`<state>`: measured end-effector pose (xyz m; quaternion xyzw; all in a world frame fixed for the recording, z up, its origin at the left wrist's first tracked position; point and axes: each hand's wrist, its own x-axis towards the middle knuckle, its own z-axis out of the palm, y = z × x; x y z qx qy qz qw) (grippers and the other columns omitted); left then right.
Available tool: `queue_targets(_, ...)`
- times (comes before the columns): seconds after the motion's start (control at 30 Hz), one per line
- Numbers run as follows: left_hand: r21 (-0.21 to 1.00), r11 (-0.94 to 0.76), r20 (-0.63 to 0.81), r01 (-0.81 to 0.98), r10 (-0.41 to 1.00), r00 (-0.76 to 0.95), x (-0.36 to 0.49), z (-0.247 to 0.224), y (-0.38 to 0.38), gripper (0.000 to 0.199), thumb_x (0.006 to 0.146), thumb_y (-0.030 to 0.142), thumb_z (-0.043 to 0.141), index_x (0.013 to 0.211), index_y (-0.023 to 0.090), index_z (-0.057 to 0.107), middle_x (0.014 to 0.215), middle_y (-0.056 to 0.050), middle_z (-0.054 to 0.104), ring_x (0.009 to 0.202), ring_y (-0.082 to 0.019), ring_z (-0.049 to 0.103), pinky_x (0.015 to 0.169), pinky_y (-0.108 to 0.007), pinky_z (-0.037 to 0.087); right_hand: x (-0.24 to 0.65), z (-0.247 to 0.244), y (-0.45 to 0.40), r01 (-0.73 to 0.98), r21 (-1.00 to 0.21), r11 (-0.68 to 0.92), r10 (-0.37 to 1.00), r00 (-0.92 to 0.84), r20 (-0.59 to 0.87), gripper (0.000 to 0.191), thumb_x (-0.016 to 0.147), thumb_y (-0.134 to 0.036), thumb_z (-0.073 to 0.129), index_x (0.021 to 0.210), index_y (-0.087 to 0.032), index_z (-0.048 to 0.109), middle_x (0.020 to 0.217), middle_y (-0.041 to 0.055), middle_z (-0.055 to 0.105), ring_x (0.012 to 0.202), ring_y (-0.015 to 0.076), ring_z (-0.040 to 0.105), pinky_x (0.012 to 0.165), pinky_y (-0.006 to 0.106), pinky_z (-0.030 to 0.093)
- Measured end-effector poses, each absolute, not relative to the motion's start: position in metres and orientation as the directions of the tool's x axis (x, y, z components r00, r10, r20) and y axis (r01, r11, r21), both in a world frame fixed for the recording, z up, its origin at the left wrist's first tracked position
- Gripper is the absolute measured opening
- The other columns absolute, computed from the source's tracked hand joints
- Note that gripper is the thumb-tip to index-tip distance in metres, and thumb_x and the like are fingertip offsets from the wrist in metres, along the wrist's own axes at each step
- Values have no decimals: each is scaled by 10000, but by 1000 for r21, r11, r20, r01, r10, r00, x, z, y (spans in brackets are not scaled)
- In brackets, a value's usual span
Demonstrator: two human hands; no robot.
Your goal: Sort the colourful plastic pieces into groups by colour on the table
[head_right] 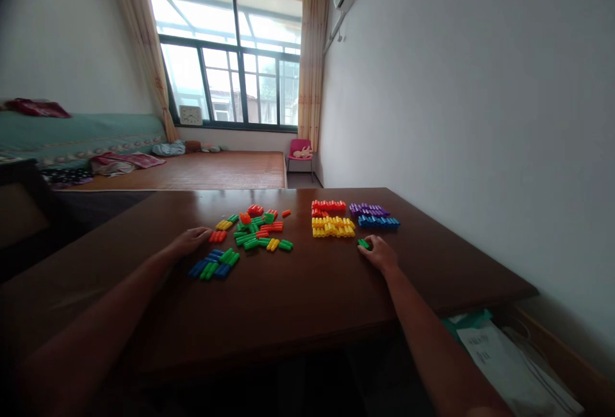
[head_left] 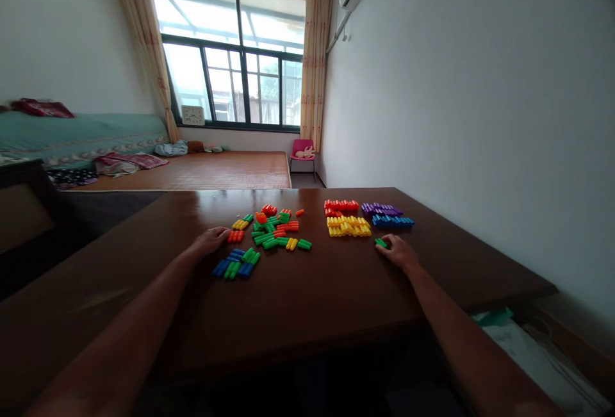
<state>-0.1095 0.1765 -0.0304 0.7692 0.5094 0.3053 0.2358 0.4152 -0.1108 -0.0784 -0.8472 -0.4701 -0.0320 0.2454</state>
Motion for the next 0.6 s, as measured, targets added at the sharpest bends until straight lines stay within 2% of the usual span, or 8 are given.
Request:
queue_targets(0.1,574,-416,190,705,905,380,-110,-30,192,421,728,567,492,796,223,726,787,-48,725,832,-284,654,680,-309,486,416,-81,-113,819,-396,-415,791,540,287,411,750,-550,600,1013,-237,641,1041,50,657,870,209,635,700,290,458)
queue_targets(0.2,506,-464,186,727,882,434,-118,-41,206,460,761,572,443,874,228,726,879,-61,727,864,-283,654,714,-319,479,415,-82,-114,819,-408,-403,794,535,290,435,741,-585,594,1008,-245,644,1049,46,658,885,219,632,722,306,463)
queue_targets(0.3,538,-497,245,681,865,438,-132,-55,211,540,808,579,369,1030,209,693,969,-72,716,912,-258,649,772,-314,481,412,-82,-113,813,-416,-407,790,542,286,460,725,-616,596,1002,-251,644,1049,46,657,900,229,630,763,326,465)
queue_targets(0.37,584,-502,274,638,862,428,-138,-61,210,578,826,572,340,1088,174,668,940,-78,715,888,-242,653,781,-310,486,410,-81,-113,807,-427,-408,787,548,284,484,706,-632,605,1002,-252,642,1060,49,655,920,235,626,791,335,463)
queue_targets(0.5,593,-485,271,643,872,407,-137,-59,205,566,816,557,366,1067,151,670,901,-87,711,850,-251,650,769,-335,492,410,-78,-112,740,-516,-431,738,618,271,532,765,-661,509,1043,-223,624,1050,77,663,918,238,630,821,353,457)
queue_targets(0.6,588,-481,270,651,875,402,-129,-56,201,540,811,539,383,1063,155,667,1003,-102,700,967,-263,628,848,-346,477,413,-77,-113,696,-578,-427,684,666,297,557,840,-648,376,1076,-200,608,1072,109,665,947,251,630,839,364,449)
